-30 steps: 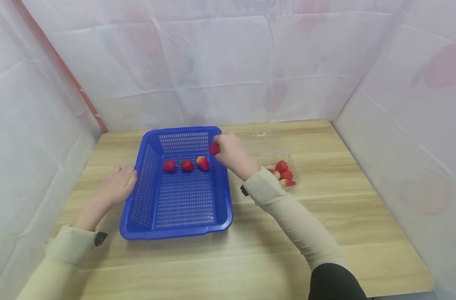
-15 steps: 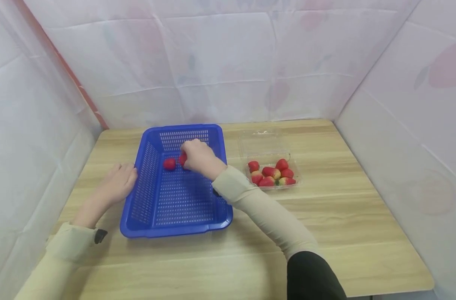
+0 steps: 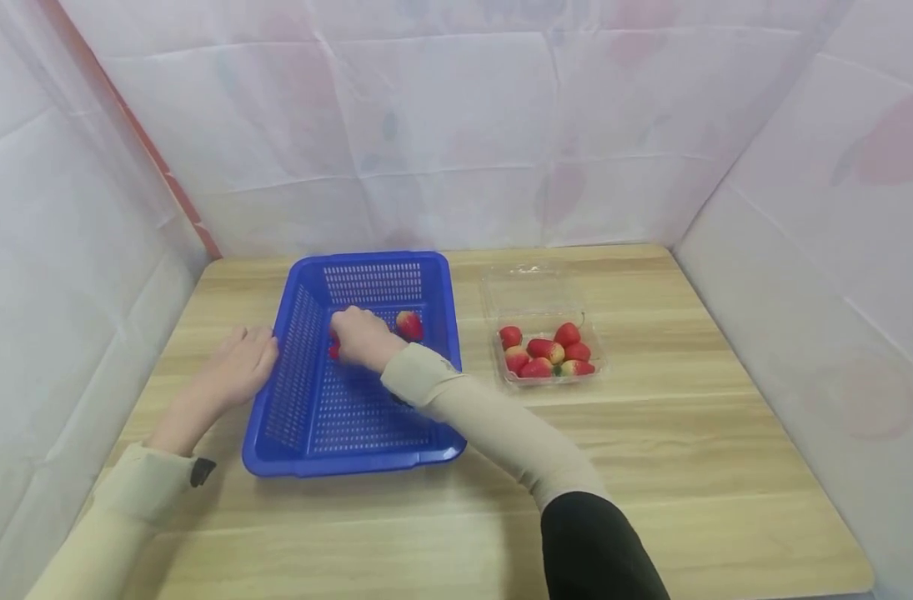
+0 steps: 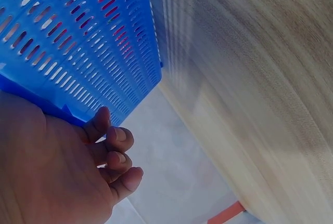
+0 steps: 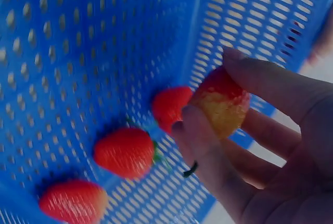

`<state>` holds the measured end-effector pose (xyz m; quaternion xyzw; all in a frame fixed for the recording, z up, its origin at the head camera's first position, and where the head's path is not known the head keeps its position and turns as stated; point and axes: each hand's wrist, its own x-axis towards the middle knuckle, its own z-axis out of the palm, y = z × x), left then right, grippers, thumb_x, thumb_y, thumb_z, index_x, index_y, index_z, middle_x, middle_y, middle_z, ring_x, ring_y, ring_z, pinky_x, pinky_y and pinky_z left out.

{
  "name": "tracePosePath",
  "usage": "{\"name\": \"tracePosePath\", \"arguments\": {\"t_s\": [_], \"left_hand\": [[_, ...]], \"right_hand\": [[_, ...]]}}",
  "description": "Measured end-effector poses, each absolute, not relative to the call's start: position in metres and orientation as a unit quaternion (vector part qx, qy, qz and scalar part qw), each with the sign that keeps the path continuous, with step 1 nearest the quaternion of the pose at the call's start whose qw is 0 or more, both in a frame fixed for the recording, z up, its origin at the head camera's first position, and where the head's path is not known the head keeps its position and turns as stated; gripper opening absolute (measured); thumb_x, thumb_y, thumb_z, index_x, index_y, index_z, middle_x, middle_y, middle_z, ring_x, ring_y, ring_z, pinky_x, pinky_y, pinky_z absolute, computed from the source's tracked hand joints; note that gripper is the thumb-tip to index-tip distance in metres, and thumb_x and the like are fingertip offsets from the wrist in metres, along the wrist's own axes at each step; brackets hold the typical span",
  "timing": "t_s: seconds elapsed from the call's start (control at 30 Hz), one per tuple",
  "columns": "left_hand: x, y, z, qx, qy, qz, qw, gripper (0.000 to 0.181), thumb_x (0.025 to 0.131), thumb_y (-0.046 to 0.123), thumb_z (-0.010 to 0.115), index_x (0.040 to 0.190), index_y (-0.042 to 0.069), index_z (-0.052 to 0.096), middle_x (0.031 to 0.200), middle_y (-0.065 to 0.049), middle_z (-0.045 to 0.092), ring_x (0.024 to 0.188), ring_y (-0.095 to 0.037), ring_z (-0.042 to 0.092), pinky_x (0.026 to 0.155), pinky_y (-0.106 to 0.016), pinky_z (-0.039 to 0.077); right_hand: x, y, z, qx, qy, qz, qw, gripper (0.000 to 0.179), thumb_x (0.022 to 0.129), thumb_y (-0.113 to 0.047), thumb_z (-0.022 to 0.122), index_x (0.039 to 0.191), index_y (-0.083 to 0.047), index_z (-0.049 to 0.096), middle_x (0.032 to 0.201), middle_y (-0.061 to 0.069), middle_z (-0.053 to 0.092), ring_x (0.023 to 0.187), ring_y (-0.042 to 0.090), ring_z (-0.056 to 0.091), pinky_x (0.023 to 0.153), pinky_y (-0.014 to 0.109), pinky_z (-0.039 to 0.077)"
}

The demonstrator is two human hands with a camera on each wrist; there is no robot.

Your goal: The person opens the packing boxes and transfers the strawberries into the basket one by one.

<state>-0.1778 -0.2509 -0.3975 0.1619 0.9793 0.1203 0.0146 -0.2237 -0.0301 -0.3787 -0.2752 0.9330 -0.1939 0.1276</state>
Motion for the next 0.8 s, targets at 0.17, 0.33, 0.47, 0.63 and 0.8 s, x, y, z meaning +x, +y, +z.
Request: {"name": "tracePosePath", "arguments": {"t_s": [0.17, 0.33, 0.47, 0.63, 0.8], "left_hand": [[-0.179, -0.251, -0.398, 0.166, 0.979, 0.121, 0.009, 0.039, 0.106, 0.026, 0.021, 0.100, 0.001, 0.050, 0.095, -0.016, 0.053, 0.092, -0.035, 0.041, 0.085, -0.049, 0.033], [-0.180, -0.251, -0.400, 0.162, 0.979, 0.120, 0.012, 0.039, 0.107, 0.026, 0.020, 0.100, 0.001, 0.050, 0.095, -0.016, 0.052, 0.091, -0.034, 0.040, 0.084, -0.048, 0.033], [-0.180, -0.252, -0.400, 0.159, 0.980, 0.119, 0.020, 0.040, 0.107, 0.026, 0.019, 0.102, 0.001, 0.050, 0.095, -0.016, 0.052, 0.091, -0.034, 0.039, 0.083, -0.047, 0.032], [-0.180, -0.253, -0.401, 0.161, 0.980, 0.119, 0.017, 0.040, 0.107, 0.027, 0.019, 0.101, 0.001, 0.049, 0.095, -0.016, 0.052, 0.090, -0.034, 0.039, 0.081, -0.047, 0.032], [-0.179, -0.252, -0.400, 0.159, 0.979, 0.122, 0.023, 0.041, 0.107, 0.027, 0.018, 0.102, 0.001, 0.049, 0.094, -0.015, 0.051, 0.090, -0.033, 0.039, 0.080, -0.046, 0.032]], "right_hand": [[-0.225, -0.045, -0.395, -0.284, 0.939, -0.161, 0.112, 0.032, 0.078, -0.012, 0.083, 0.107, -0.007, 0.072, 0.098, 0.005, 0.069, 0.085, 0.020, 0.064, 0.072, 0.033, 0.054], [-0.219, -0.051, -0.405, -0.298, 0.941, -0.121, 0.100, 0.019, 0.081, -0.005, 0.076, 0.099, -0.008, 0.070, 0.093, 0.005, 0.068, 0.081, 0.023, 0.066, 0.065, 0.038, 0.056], [-0.214, -0.053, -0.412, -0.300, 0.945, -0.091, 0.087, 0.015, 0.087, -0.002, 0.067, 0.101, -0.008, 0.068, 0.095, 0.008, 0.068, 0.081, 0.023, 0.065, 0.065, 0.040, 0.057], [-0.214, -0.054, -0.417, -0.300, 0.947, -0.082, 0.079, 0.016, 0.088, -0.002, 0.066, 0.102, -0.008, 0.068, 0.096, 0.009, 0.068, 0.084, 0.025, 0.065, 0.066, 0.041, 0.057], [-0.217, -0.053, -0.418, -0.297, 0.946, -0.092, 0.086, 0.018, 0.086, -0.003, 0.070, 0.103, -0.009, 0.069, 0.098, 0.009, 0.068, 0.085, 0.026, 0.065, 0.066, 0.041, 0.056]]}}
